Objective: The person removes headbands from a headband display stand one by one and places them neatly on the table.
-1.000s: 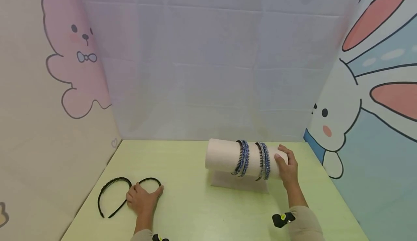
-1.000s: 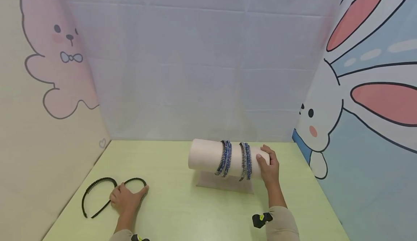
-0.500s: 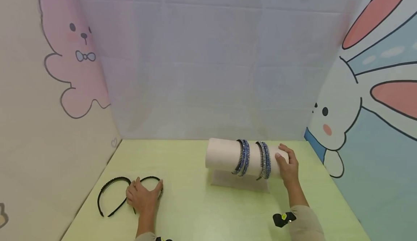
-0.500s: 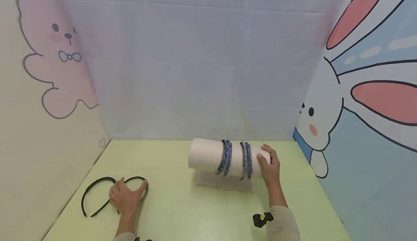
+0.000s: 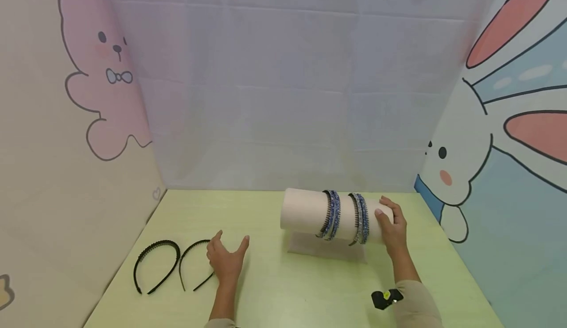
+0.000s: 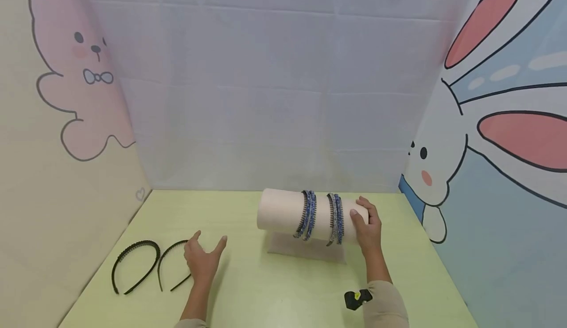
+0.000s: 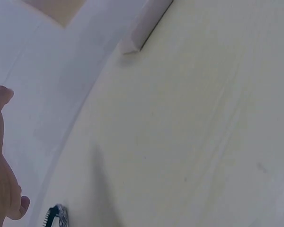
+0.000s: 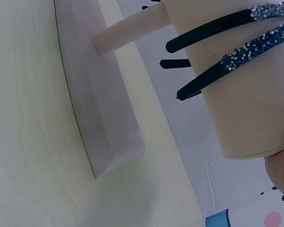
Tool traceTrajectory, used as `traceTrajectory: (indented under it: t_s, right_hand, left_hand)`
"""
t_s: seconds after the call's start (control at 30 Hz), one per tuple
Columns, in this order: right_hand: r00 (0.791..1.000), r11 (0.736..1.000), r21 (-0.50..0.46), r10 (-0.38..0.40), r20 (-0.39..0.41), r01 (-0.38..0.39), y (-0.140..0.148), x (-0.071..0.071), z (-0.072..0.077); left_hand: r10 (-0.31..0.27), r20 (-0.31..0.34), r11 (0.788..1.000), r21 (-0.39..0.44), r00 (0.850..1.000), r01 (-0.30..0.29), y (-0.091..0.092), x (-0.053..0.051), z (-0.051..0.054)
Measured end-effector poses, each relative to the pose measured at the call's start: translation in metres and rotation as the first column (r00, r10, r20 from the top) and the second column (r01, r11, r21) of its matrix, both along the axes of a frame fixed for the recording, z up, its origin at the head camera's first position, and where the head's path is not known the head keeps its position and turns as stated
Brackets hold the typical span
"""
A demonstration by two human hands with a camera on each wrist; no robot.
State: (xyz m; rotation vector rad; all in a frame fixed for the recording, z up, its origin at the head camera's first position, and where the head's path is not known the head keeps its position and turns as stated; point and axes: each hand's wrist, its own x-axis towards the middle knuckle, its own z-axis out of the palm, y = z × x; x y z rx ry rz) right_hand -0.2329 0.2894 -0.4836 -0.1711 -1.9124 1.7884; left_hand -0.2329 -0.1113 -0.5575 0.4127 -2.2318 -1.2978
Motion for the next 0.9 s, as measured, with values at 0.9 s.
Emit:
traceTrajectory:
  t_s: [0.9]
  right_hand:
    - [0.975,0.988,0.154,-0.021,0.222,-0.014,0.002,0.000,0.020]
  left_hand:
    - [-0.354,-0.402,0.928,-0.039,0.844,0.371,0.084,0.002,0.087]
